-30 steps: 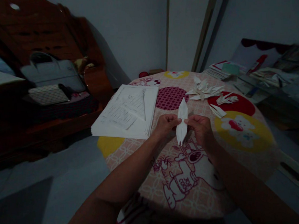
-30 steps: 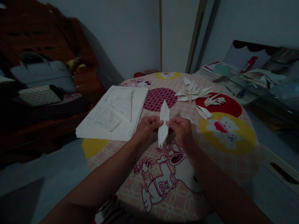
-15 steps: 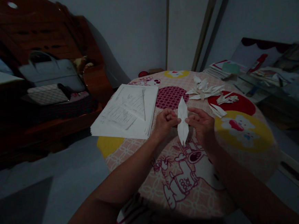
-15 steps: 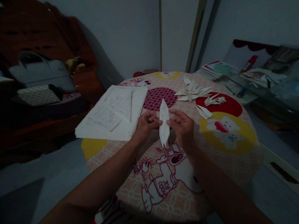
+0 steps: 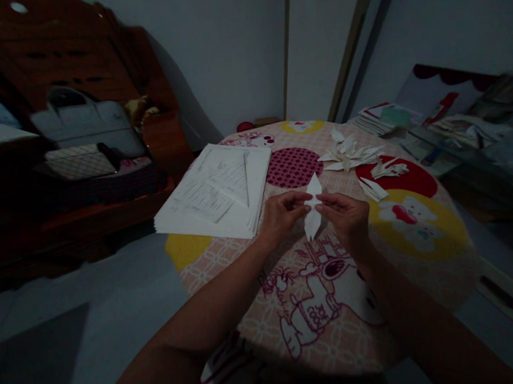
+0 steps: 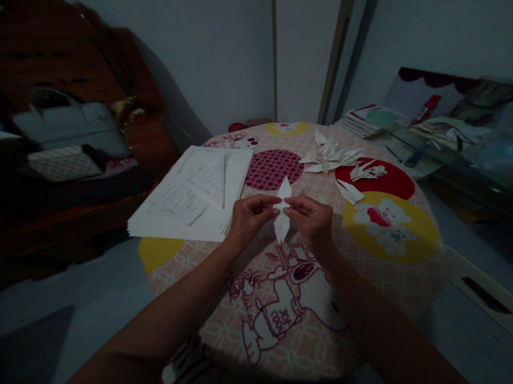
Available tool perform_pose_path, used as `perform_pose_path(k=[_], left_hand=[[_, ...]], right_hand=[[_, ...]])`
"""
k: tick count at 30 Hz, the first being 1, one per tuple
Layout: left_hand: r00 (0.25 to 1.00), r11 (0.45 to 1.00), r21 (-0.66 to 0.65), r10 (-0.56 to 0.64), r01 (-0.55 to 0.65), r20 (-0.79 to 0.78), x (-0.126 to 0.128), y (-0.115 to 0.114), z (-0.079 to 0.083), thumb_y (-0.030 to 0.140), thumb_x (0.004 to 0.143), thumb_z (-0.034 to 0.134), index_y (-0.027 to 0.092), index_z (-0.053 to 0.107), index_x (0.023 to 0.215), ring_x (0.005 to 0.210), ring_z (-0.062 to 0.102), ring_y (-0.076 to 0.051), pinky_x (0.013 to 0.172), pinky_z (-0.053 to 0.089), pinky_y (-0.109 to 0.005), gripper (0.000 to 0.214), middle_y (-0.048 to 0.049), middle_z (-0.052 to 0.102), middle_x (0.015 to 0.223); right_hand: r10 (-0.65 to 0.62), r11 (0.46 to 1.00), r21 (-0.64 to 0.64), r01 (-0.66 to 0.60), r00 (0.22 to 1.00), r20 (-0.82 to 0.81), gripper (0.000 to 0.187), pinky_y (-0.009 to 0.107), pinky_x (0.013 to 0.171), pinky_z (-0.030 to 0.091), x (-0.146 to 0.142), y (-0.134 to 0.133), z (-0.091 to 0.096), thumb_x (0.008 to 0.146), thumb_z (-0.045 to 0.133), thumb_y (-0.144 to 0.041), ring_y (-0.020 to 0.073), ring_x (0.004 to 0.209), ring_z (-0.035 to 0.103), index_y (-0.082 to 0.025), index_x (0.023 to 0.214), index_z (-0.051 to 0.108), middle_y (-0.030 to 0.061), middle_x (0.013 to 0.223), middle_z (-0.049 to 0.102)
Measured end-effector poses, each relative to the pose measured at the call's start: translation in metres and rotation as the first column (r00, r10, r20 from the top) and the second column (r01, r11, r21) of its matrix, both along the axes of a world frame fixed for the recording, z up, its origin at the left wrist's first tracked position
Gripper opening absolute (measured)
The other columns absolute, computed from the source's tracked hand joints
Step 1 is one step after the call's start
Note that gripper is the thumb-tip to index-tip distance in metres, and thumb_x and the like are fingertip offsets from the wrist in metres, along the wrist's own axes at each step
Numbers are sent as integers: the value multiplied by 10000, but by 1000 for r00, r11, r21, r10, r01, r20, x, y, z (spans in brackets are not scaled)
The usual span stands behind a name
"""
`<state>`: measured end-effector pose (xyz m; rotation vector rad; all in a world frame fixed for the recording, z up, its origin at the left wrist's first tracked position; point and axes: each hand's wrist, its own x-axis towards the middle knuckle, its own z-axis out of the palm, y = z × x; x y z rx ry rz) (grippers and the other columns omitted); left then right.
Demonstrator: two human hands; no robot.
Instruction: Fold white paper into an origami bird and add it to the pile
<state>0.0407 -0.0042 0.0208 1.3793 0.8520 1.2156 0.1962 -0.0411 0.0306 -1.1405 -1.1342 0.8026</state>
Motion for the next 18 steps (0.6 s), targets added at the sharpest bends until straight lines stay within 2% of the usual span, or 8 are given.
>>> perform_pose_path(k=[5, 11, 18], left_hand=[[990, 994, 88, 76, -66, -116, -1, -2, 1, 194, 729, 753, 171, 790, 905, 695, 634, -142, 649, 480, -247, 181, -44, 735, 786], [964, 970, 191, 185, -148, -193, 0, -8, 8, 150, 738, 752, 199, 793, 846, 753, 665, -166, 730, 505, -275, 125, -48, 752, 835], [942, 931, 317, 256, -181, -216, 5, -13, 9, 143, 784, 719, 207, 772, 808, 771, 668, -170, 774, 522, -296, 87, -43, 748, 847]], right_hand=[[35, 998, 54, -41, 994, 105, 200, 291, 593, 525, 3, 2, -6, 692, 798, -245, 158, 647, 637, -208, 888, 793, 28, 763, 719], [3, 981, 185, -59, 958, 287, 132, 304, 669, 517, 7, 6, -14, 759, 743, -232, 170, 741, 638, -230, 883, 789, 32, 848, 707], [-12, 992, 128, -25, 959, 282, 153, 303, 679, 511, 5, 6, -14, 765, 736, -244, 163, 706, 626, -212, 908, 780, 26, 819, 693]])
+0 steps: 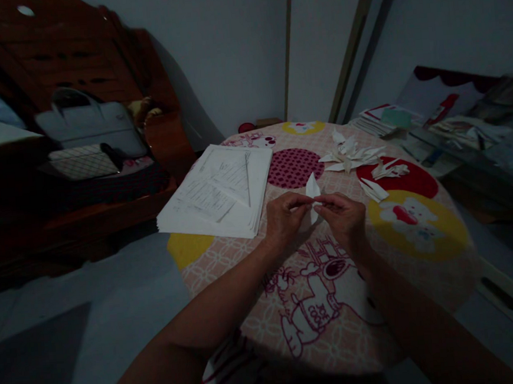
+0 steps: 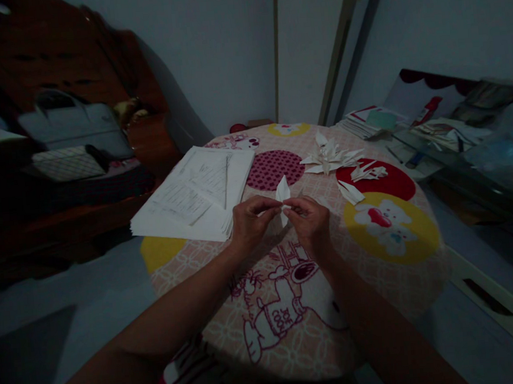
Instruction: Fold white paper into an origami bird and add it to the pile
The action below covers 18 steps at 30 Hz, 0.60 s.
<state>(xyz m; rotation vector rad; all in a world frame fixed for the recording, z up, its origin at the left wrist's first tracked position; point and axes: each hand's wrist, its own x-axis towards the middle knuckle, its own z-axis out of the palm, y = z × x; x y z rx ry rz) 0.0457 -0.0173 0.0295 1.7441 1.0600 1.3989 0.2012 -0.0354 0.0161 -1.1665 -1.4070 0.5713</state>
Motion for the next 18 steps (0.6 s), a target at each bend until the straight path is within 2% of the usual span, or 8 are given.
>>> perform_pose_path(k=[6, 10, 13, 18], left_hand=[[992, 986, 168, 37, -16, -123, 0, 0, -2, 159, 835, 693, 200, 761, 912, 830, 683, -174, 800, 535, -303, 111, -59, 752, 916], [975, 960, 278, 93, -35, -200, -1, 4, -6, 143, 835, 700, 196, 744, 903, 836, 666, -162, 796, 541, -296, 97, -42, 725, 878], [971, 952, 300, 129, -64, -201, -1, 6, -7, 139, 822, 718, 192, 734, 886, 878, 646, -160, 789, 538, -280, 85, -43, 685, 904], [980, 958, 285, 88, -35, -177, -2, 8, -9, 119, 817, 712, 163, 703, 873, 917, 633, -161, 790, 534, -276, 72, -64, 656, 997]], right_hand=[[-23, 999, 49, 21, 999, 32, 103, 299, 681, 513, 0, 1, 0, 771, 718, -238, 163, 710, 630, -199, 853, 766, 24, 800, 688], [-62, 989, 140, 45, 991, 116, 74, 295, 676, 512, -2, -1, 4, 786, 688, -194, 165, 727, 640, -189, 826, 750, 23, 794, 691], [-86, 978, 204, 46, 978, 190, 78, 298, 676, 510, -4, -3, 6, 803, 668, -174, 170, 735, 643, -192, 822, 742, 25, 790, 690], [-108, 969, 244, 45, 963, 249, 98, 305, 681, 514, -6, -5, 8, 819, 651, -170, 176, 738, 648, -190, 853, 741, 36, 806, 696]])
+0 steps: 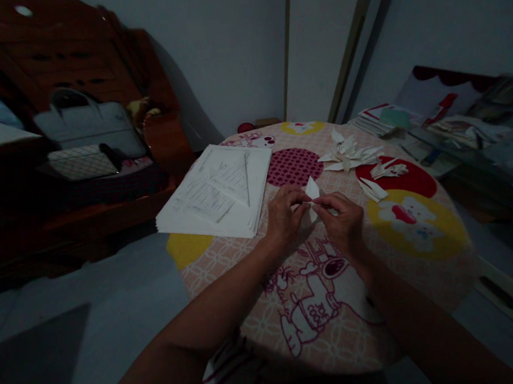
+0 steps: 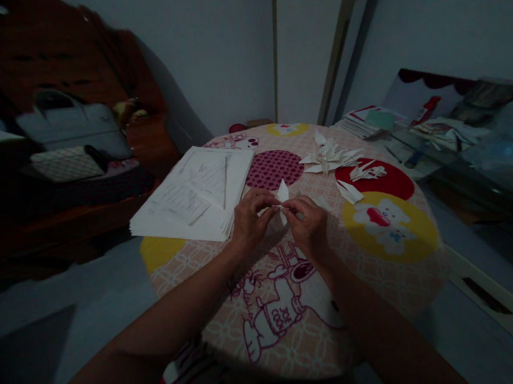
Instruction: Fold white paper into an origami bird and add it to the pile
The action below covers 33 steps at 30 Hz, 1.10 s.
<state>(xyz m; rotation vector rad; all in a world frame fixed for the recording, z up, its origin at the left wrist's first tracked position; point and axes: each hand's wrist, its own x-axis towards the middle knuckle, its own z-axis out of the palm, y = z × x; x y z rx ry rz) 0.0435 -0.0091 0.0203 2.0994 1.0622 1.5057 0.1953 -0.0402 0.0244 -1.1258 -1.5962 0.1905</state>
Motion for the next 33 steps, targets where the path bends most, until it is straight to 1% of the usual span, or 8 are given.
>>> perform_pose_path(k=[4, 11, 18, 21, 25, 28, 31, 33], left_hand=[[1000, 999, 49, -2, 3, -25, -1, 1, -1, 117, 825, 699, 149, 689, 851, 942, 626, -174, 839, 516, -293, 43, -72, 659, 979], [996, 993, 119, -10, 21, -93, -3, 2, 3, 111, 853, 654, 162, 670, 859, 934, 623, -176, 840, 499, -298, 54, -59, 662, 953], [995, 991, 118, -55, 65, -87, -5, 3, 4, 125, 857, 660, 163, 675, 857, 926, 633, -173, 839, 496, -298, 41, -55, 680, 942], [992, 991, 71, -108, 112, -60, -6, 5, 5, 157, 858, 668, 168, 685, 842, 923, 638, -175, 848, 493, -303, 26, -55, 693, 937], [977, 976, -63, -208, 210, 37, -9, 9, 9, 264, 838, 708, 178, 704, 775, 869, 639, -179, 829, 489, -306, 106, -42, 705, 852], [945, 917, -246, -275, 313, 176, -11, 10, 12, 335, 779, 759, 166, 724, 764, 794, 629, -170, 744, 479, -286, 172, -40, 701, 803], [891, 771, -468, -285, 432, 354, -11, 11, 13, 385, 733, 783, 138, 729, 792, 679, 593, -136, 638, 438, -253, 260, -32, 683, 741], [855, 665, -556, -271, 498, 441, -11, 10, 12, 408, 709, 796, 124, 717, 769, 625, 565, -112, 608, 415, -239, 301, -23, 664, 694]], right_hand=[[7, 999, -33, -6, 1000, 22, 137, 307, 691, 519, 2, 1, 0, 824, 649, -185, 181, 755, 654, -191, 917, 750, 50, 850, 708], [53, 998, -44, -53, 999, -14, 81, 312, 696, 531, 7, 0, 5, 819, 698, -213, 181, 770, 652, -195, 876, 752, 46, 843, 682], [101, 995, -13, -102, 994, -32, 91, 387, 888, 537, 14, 6, 5, 783, 751, -224, 225, 1014, 669, -215, 872, 763, 88, 1090, 712], [148, 988, -31, -150, 987, -68, 65, 380, 858, 542, 14, 6, 5, 785, 747, -226, 214, 940, 687, -215, 847, 764, 71, 982, 742], [146, 984, -82, -160, 977, -153, 20, 324, 725, 544, 12, 2, 7, 766, 756, -222, 179, 742, 680, -205, 758, 758, 28, 777, 743], [123, 964, -195, -179, 955, -270, 49, 283, 624, 519, 11, 1, 7, 730, 779, -236, 150, 624, 651, -197, 710, 758, 8, 686, 732], [83, 917, -315, -246, 889, -451, 74, 258, 551, 496, 11, 2, 7, 673, 806, -243, 131, 543, 618, -188, 682, 757, 2, 626, 720], [66, 880, -361, -309, 832, -552, 86, 253, 533, 494, 11, 3, 6, 650, 809, -244, 128, 520, 609, -181, 671, 755, 4, 607, 713]])
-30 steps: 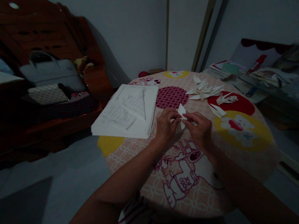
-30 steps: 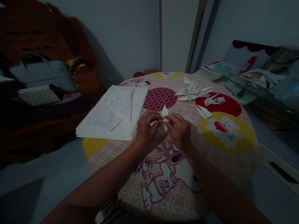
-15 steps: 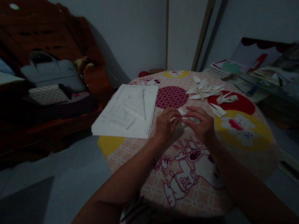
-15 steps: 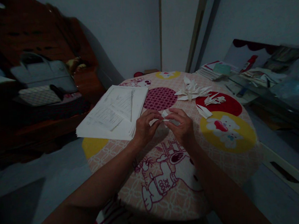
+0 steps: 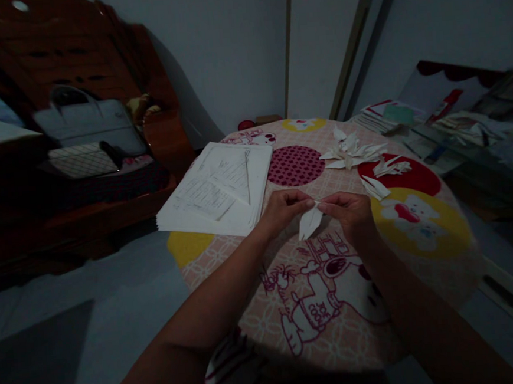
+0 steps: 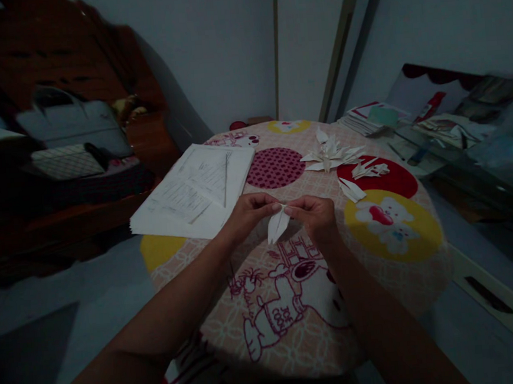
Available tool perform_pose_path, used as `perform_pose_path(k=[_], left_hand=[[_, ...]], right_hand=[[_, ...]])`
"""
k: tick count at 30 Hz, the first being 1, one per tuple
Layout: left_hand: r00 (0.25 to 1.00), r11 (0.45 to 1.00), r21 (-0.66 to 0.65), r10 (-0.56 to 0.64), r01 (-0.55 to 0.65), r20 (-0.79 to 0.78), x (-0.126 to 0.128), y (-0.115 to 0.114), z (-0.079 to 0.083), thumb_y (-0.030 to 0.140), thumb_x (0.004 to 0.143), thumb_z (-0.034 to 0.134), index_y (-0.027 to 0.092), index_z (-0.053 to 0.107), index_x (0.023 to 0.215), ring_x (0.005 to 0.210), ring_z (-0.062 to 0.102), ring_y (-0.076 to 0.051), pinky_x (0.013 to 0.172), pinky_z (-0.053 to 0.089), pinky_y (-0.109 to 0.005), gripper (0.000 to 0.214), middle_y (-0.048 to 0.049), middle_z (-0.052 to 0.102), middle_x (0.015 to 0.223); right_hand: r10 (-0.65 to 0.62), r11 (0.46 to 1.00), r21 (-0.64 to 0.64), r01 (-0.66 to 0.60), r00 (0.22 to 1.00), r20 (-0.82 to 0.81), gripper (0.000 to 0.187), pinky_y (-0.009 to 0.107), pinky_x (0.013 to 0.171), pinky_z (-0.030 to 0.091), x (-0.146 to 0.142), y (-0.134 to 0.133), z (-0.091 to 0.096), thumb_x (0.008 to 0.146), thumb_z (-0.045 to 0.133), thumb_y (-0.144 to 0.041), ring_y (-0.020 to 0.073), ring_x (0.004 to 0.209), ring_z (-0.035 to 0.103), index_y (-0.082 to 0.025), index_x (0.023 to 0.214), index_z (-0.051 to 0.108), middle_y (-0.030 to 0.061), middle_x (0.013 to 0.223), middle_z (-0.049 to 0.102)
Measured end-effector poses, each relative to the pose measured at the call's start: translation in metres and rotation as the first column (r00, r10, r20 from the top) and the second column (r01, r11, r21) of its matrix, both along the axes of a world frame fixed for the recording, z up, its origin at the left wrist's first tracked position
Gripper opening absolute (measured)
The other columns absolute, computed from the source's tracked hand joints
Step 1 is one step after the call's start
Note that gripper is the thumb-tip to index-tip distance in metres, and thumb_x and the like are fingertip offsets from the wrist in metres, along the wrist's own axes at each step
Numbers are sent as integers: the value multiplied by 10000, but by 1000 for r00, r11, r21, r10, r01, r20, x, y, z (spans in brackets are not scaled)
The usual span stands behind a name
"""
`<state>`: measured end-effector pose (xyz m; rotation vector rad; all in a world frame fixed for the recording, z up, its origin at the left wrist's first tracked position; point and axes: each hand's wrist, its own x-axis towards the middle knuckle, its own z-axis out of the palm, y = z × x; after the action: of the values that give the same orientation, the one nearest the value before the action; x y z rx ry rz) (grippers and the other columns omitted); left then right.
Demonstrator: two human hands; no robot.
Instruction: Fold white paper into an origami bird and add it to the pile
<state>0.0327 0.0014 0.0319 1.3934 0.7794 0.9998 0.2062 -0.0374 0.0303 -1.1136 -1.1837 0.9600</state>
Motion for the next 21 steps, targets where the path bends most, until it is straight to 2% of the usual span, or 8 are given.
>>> perform_pose_path(k=[3, 6, 9, 12, 21], left_hand=[[997, 988, -147, -35, 45, 69, 1, -1, -2, 413, 657, 824, 120, 689, 703, 577, 538, -93, 583, 402, -234, 326, -15, 640, 653], [998, 972, -235, 12, 3, 63, 2, -2, -3, 403, 607, 845, 120, 663, 635, 501, 478, -74, 518, 359, -229, 337, 1, 593, 579], [997, 961, -270, 66, -52, 45, 3, -1, -5, 407, 581, 858, 124, 637, 584, 464, 427, -58, 480, 315, -225, 359, 21, 546, 526], [996, 955, -295, 63, -41, 66, 4, -1, -6, 420, 556, 880, 128, 616, 571, 462, 434, -56, 482, 319, -222, 393, 27, 541, 522], [995, 944, -327, 74, -47, 72, 5, 2, -12, 298, 627, 837, 119, 623, 585, 465, 479, -59, 497, 376, -216, 283, 8, 572, 552]], right_hand=[[61, 993, -98, -70, 993, -99, 125, 269, 542, 512, -1, 2, -1, 668, 795, -287, 138, 513, 615, -170, 700, 765, 13, 591, 701], [63, 990, -121, -68, 997, -44, 176, 286, 549, 522, -1, 3, -3, 692, 780, -334, 151, 527, 621, -160, 719, 776, 26, 594, 699], [27, 997, -70, -19, 993, 112, 195, 273, 516, 497, -2, 4, -4, 718, 761, -349, 145, 519, 595, -156, 734, 788, 23, 579, 684], [-10, 999, -34, 18, 976, 217, 212, 258, 484, 470, -2, 4, -5, 738, 744, -348, 133, 498, 568, -148, 779, 798, 15, 568, 668], [19, 999, -35, -9, 955, 297, 247, 253, 465, 481, -1, 2, -6, 794, 693, -361, 139, 488, 582, -147, 842, 807, 14, 553, 657]])
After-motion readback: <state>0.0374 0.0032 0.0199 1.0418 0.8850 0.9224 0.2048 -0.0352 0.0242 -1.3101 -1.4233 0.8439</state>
